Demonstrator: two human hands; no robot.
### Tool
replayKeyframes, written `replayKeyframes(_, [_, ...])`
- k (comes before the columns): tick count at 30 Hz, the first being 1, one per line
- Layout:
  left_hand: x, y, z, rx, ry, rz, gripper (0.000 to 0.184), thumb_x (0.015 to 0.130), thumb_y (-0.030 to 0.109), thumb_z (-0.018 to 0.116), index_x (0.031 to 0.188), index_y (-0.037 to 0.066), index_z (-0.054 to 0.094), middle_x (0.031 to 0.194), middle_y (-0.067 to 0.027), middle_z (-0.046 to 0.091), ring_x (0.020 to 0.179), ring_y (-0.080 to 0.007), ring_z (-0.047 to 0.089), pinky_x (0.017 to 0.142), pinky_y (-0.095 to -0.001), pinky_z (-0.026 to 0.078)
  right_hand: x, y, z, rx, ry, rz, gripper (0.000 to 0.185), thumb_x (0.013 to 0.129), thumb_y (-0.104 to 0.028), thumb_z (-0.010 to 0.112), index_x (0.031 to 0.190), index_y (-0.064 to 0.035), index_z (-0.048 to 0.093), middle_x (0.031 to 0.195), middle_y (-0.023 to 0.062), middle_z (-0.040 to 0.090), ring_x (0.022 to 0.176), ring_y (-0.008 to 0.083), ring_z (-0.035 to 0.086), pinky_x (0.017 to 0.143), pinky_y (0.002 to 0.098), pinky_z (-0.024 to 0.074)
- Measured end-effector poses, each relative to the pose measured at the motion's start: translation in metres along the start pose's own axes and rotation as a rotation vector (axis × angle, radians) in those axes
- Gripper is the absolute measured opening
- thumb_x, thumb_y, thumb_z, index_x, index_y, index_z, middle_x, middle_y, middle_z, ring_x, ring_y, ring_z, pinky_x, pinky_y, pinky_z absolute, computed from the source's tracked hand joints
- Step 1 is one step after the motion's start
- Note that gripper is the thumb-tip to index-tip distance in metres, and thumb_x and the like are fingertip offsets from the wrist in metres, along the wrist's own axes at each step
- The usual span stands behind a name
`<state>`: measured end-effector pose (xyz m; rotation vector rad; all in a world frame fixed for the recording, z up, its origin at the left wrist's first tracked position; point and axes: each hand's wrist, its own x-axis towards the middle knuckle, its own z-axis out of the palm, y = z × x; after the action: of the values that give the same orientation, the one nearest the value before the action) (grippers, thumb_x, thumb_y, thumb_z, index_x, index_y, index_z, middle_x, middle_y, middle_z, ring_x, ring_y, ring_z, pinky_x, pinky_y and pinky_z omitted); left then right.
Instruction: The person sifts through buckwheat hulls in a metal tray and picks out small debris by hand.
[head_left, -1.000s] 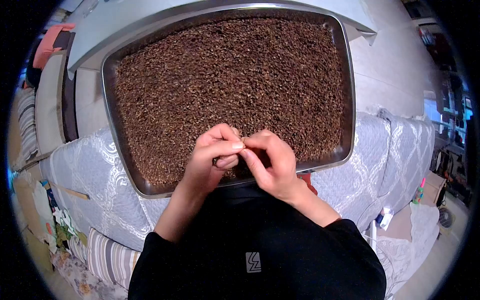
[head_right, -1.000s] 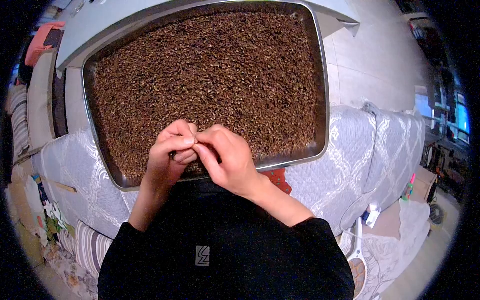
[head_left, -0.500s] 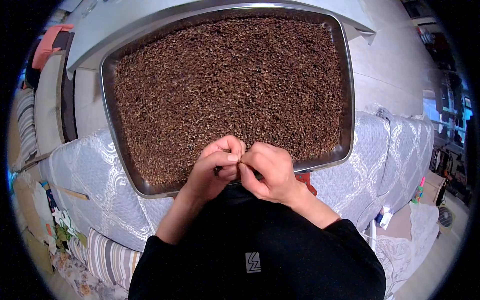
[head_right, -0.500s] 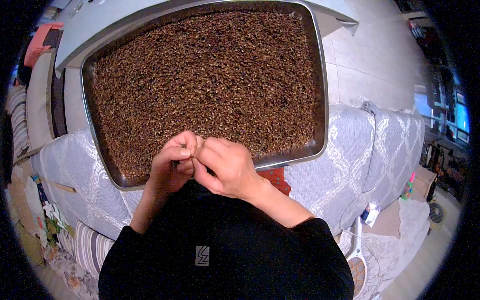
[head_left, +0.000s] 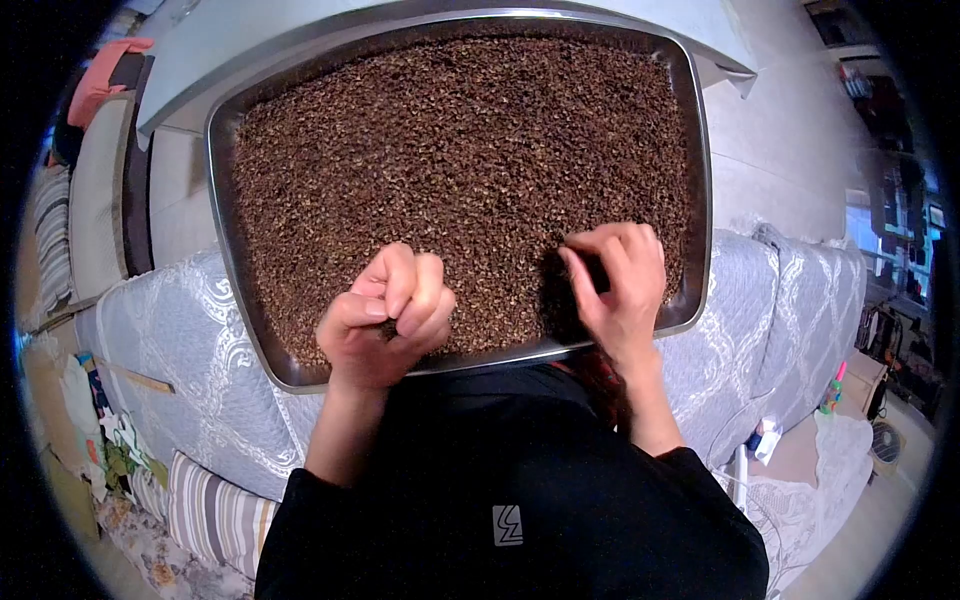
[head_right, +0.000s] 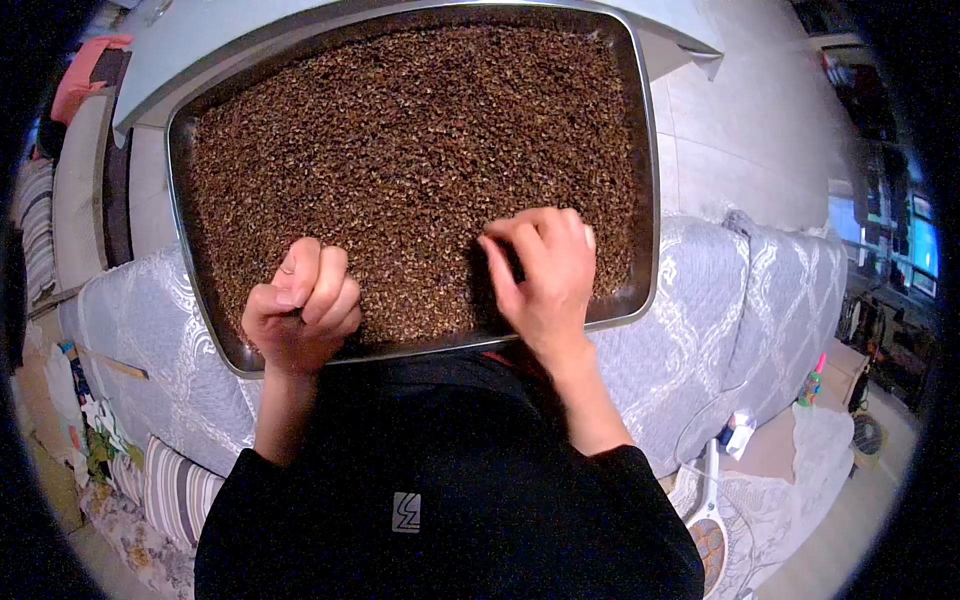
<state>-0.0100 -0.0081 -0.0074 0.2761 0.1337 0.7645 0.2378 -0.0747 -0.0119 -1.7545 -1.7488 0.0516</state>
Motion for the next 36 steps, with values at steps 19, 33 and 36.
replayKeyframes(19, [0.019, -0.028, 0.01, 0.134, 0.227, -0.153, 0.031, 0.104, 0.021, 0.041, 0.076, 0.006, 0.044, 0.066, 0.0005, 0.037, 0.052, -0.0075, 0.031, 0.045, -0.0225, 0.024, 0.005, -0.007, -0.013, 1.716, -0.202, 1.095, 0.016, 0.101, -0.018, 0.058, 0.104, -0.0027, 0.061, 0.101, 0.0105, 0.065, 0.078, 0.0105, 0.057, 0.058, 0.02, 0.0414])
replayKeyframes(33, [0.023, -0.047, 0.004, 0.033, 0.504, -0.402, 0.024, 0.102, 0.026, 0.045, 0.1, 0.006, 0.056, 0.092, -0.004, 0.058, 0.073, -0.0104, 0.053, 0.058, -0.0229, 0.04, 0.01, -0.061, -0.007, 0.44, -0.161, -0.18, 0.023, 0.075, -0.001, 0.075, 0.098, -0.0043, 0.073, 0.088, 0.0099, 0.064, 0.079, 0.0229, 0.063, 0.068, 0.0333, 0.0505])
replayKeyframes(36, [0.018, -0.042, 0.005, 0.059, 0.483, -0.377, 0.025, 0.104, 0.026, 0.04, 0.098, 0.006, 0.053, 0.093, -0.0051, 0.054, 0.078, -0.013, 0.052, 0.056, -0.023, 0.038, 0.003, -0.049, -0.013, 0.479, -0.15, 0.026, 0.019, 0.075, -0.001, 0.076, 0.093, -0.0066, 0.075, 0.088, 0.0094, 0.064, 0.078, 0.0231, 0.063, 0.068, 0.0336, 0.0507])
